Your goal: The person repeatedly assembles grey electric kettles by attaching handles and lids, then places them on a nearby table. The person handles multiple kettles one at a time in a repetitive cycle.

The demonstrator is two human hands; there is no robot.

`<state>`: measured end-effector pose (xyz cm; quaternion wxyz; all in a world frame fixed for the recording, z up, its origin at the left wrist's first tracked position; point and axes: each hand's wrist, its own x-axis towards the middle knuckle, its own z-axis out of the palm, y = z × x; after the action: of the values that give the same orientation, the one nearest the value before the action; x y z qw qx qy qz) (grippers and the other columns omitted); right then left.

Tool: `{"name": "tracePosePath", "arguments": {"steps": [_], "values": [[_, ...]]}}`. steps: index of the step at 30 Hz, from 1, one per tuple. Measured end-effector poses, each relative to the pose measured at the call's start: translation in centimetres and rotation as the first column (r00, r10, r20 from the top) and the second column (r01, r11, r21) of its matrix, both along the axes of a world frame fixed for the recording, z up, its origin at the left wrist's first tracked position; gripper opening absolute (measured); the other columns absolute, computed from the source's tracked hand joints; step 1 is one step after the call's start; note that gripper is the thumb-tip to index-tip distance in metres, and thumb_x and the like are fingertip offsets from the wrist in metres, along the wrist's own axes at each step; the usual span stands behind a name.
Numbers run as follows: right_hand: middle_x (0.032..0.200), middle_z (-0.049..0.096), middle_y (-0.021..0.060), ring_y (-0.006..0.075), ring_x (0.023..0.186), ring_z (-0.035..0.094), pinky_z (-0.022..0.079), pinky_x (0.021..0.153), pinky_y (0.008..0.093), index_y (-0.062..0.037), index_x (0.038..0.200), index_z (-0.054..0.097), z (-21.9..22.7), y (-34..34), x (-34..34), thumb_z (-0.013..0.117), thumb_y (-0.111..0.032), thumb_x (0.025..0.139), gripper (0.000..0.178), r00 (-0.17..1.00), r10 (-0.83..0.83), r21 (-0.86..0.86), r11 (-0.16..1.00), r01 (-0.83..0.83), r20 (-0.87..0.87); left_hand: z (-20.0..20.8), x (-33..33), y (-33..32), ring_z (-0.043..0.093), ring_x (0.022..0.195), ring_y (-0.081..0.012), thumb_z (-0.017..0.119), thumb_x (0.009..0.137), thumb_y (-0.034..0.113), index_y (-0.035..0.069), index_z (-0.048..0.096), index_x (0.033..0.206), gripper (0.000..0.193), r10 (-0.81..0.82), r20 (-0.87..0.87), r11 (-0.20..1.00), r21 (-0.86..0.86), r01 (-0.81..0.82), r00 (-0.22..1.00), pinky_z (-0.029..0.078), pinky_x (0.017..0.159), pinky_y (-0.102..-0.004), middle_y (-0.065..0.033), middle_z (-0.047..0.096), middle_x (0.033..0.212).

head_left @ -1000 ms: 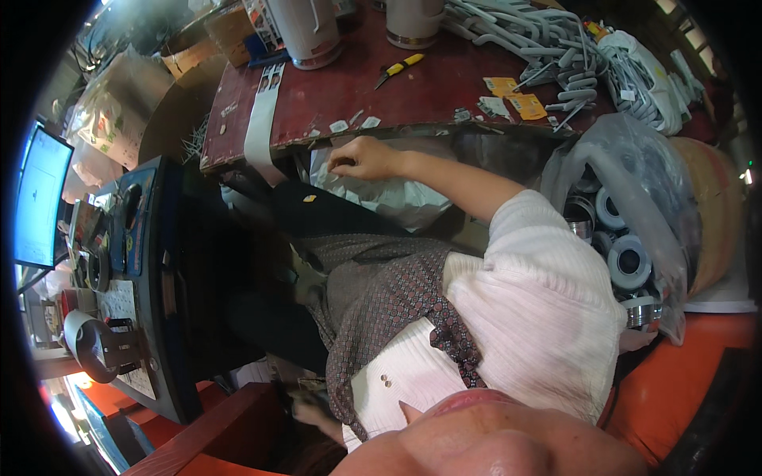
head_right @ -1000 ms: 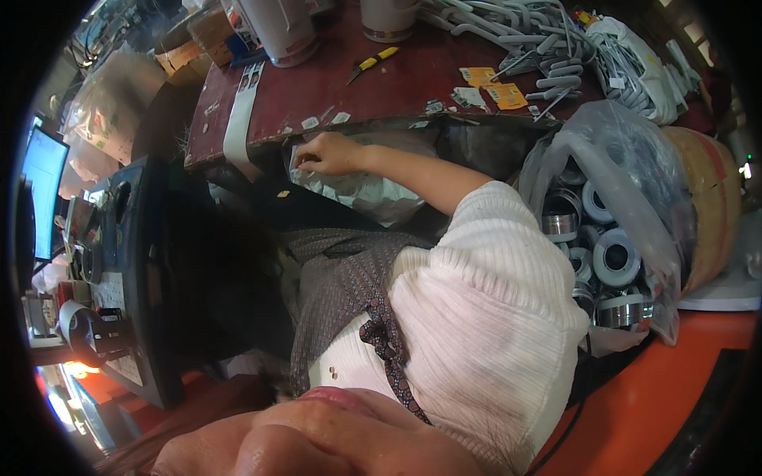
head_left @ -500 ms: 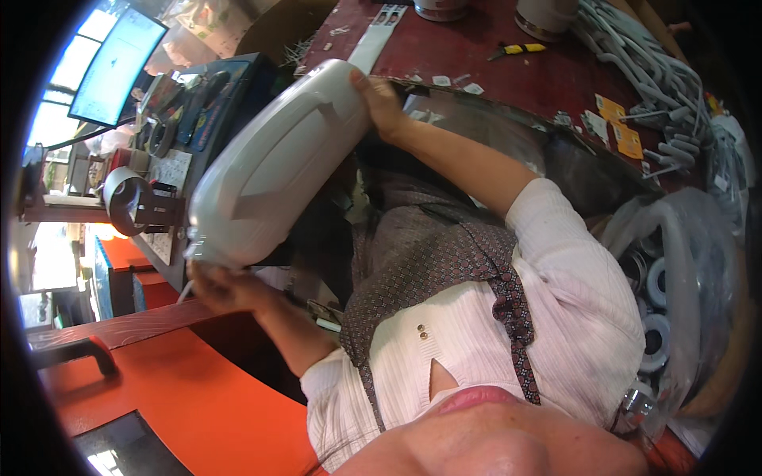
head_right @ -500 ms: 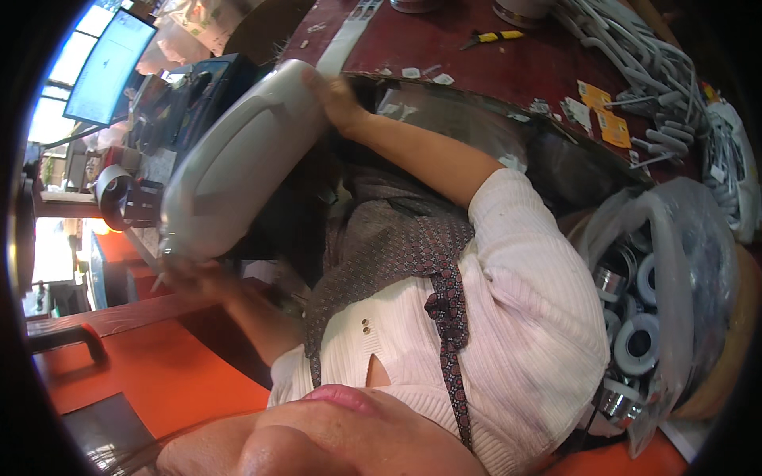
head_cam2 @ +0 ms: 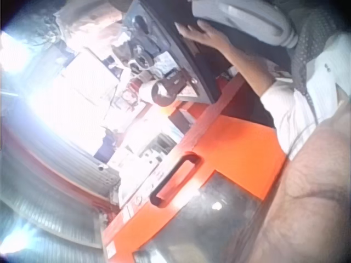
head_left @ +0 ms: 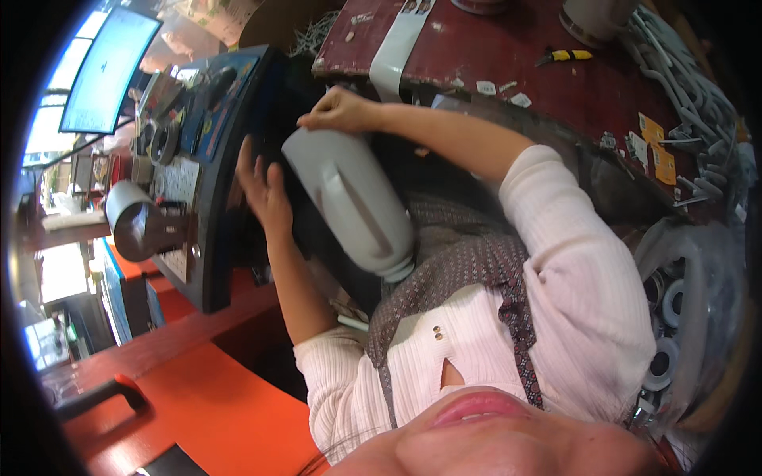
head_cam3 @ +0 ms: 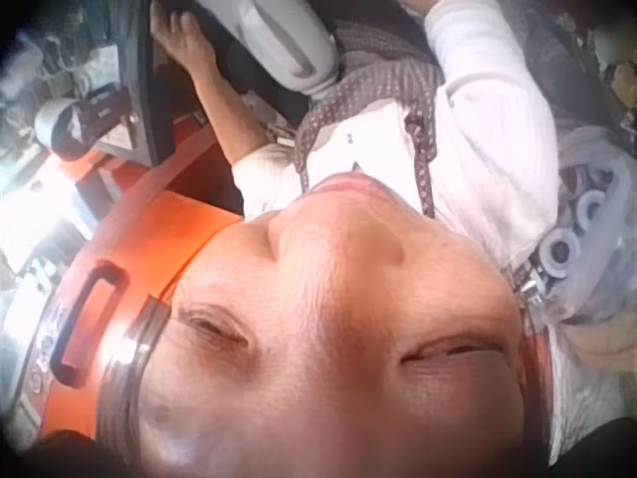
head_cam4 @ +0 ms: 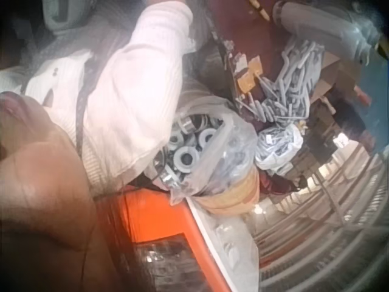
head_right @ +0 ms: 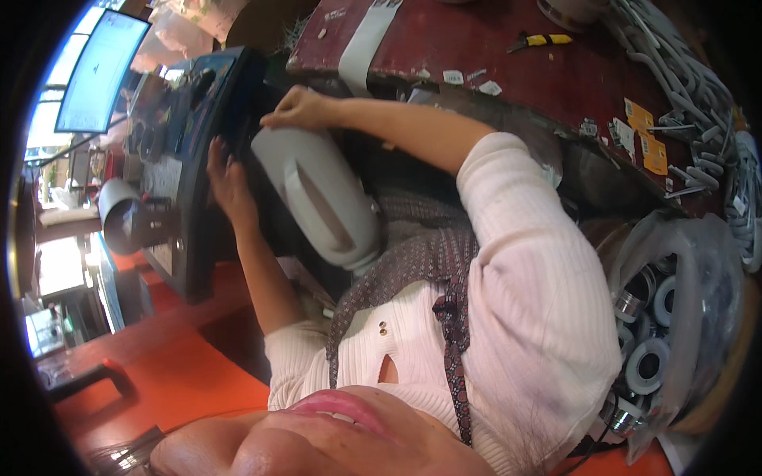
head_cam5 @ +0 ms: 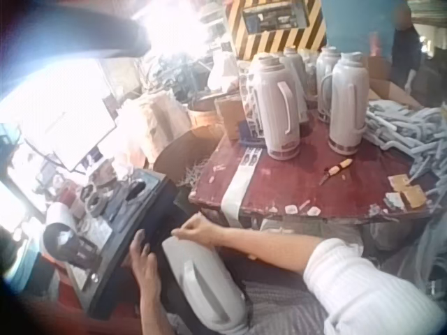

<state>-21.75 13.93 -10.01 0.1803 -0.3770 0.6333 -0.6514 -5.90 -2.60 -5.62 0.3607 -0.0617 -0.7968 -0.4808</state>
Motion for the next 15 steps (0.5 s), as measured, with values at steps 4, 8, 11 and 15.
{"name": "tracePosePath", "arguments": {"steps": [4, 8, 11, 15], "values": [[0.094, 0.072, 0.0184, 0.0308, 0.091, 0.069, 0.052, 0.082, 0.0389, -0.0026, 0.1, 0.074, -0.5, 1.0, -2.6, 0.067, -0.035, 0.091, 0.034, 0.909, -0.069, 0.206, 0.964, 0.166, -0.41, -2.5, -10.0, -0.5, 0.064, 0.108, -0.0236, 0.061, 0.099, 0.035, 0.005, 0.058, 0.135, 0.048, -0.173, 0.735, 0.936, -0.085, 0.342, 0.655, 0.047, 0.096, -0.0318, -0.016, 0.068, 0.116], [0.103, 0.071, 0.0153, 0.0328, 0.099, 0.068, 0.052, 0.088, 0.0431, -0.0077, 0.105, 0.073, 0.1, 10.1, -11.9, 0.063, -0.034, 0.092, 0.031, 0.702, -0.286, 0.183, 0.839, 0.513, -0.652, -2.1, -12.8, -0.7, 0.064, 0.11, -0.027, 0.068, 0.094, 0.031, 0.016, 0.055, 0.141, 0.051, -0.285, 0.825, 0.887, 0.034, 0.461, 0.488, 0.048, 0.096, -0.0347, -0.0156, 0.066, 0.121], [0.105, 0.07, 0.0126, 0.0321, 0.107, 0.065, 0.051, 0.092, 0.0414, -0.01, 0.108, 0.073, -0.5, 15.4, -20.7, 0.065, -0.031, 0.091, 0.028, 0.484, -0.35, 0.262, 0.522, 0.812, -0.802, 0.2, -14.7, 0.9, 0.059, 0.12, -0.0311, 0.076, 0.086, 0.028, 0.019, 0.047, 0.148, 0.068, -0.255, 0.763, 0.708, -0.271, 0.652, 0.594, 0.049, 0.099, -0.0376, -0.0168, 0.057, 0.136], [0.121, 0.066, 0.0096, 0.0308, 0.117, 0.06, 0.049, 0.098, 0.0421, -0.0134, 0.117, 0.069, -3.2, 17.3, -28.7, 0.068, -0.037, 0.088, 0.037, 0.252, -0.079, 0.244, 0.095, 0.965, -0.965, 0.5, -20.3, 6.5, 0.044, 0.138, -0.0347, 0.086, 0.071, 0.027, 0.016, 0.034, 0.154, 0.099, -0.41, 0.556, 0.499, -0.527, 0.688, 0.723, 0.04, 0.111, -0.0434, -0.014, 0.038, 0.154]]}}
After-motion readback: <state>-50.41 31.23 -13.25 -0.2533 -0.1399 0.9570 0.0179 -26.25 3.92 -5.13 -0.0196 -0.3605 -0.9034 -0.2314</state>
